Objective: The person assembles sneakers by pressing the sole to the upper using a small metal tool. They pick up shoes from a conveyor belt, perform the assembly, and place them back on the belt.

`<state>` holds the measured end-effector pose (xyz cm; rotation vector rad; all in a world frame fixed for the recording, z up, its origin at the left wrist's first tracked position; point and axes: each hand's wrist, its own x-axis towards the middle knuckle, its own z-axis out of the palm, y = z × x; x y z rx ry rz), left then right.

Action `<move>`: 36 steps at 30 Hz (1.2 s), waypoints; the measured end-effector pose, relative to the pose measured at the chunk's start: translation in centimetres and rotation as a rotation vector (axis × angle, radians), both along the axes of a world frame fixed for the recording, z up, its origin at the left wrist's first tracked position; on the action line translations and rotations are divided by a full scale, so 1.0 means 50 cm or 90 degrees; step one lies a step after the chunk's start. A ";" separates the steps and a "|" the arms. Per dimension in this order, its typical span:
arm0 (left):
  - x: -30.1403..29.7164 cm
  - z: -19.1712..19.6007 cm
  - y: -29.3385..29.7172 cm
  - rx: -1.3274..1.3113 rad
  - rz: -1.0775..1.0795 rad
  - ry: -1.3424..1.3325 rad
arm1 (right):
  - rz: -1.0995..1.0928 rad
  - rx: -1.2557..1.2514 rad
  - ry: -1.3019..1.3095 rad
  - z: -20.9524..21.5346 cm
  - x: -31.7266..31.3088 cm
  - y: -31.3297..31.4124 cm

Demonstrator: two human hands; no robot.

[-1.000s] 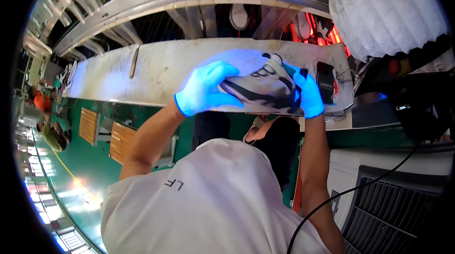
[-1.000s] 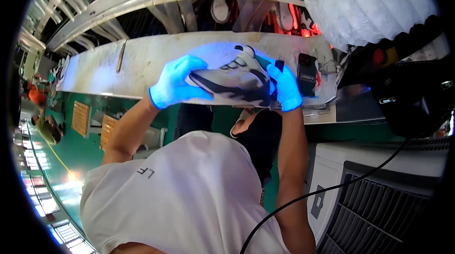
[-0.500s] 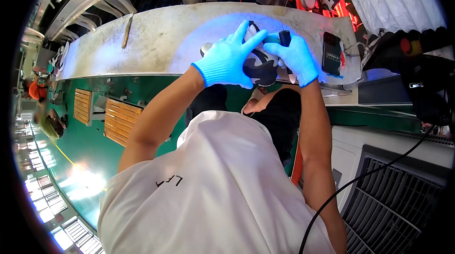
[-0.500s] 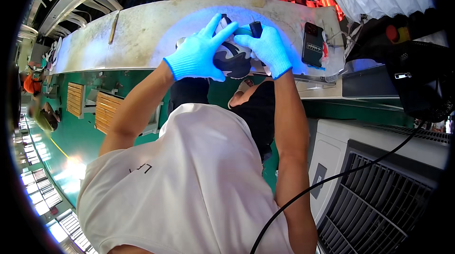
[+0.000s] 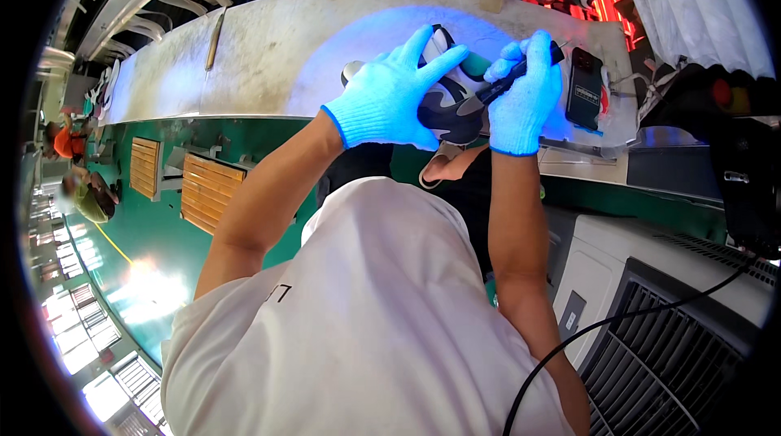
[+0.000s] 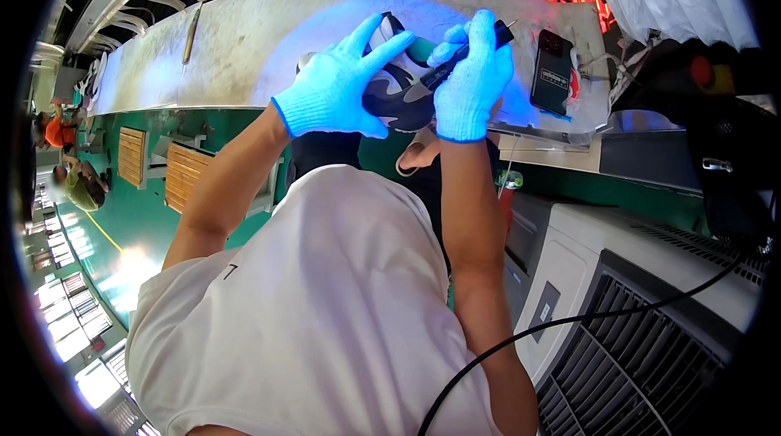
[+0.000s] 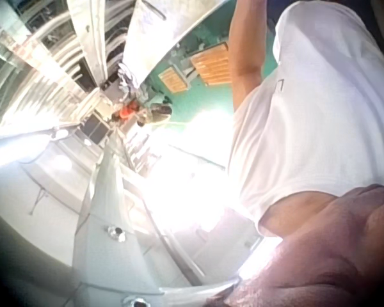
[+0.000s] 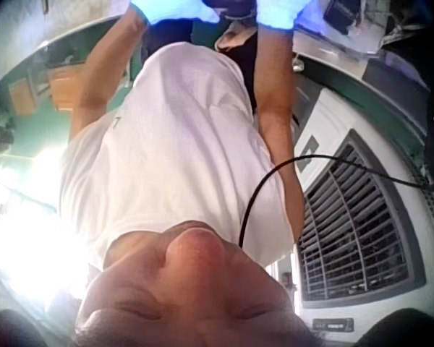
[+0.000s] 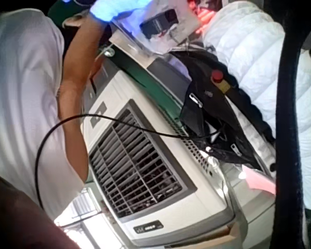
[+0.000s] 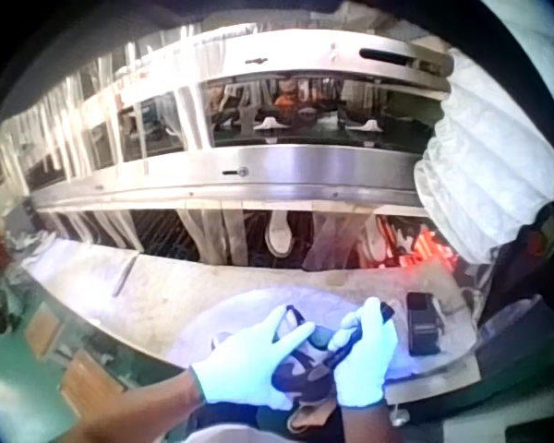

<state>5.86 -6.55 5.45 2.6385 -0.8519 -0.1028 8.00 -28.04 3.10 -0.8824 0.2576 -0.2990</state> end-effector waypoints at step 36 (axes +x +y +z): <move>-0.009 -0.025 -0.057 0.005 0.045 -0.102 | 0.138 0.137 -0.062 -0.062 0.001 -0.007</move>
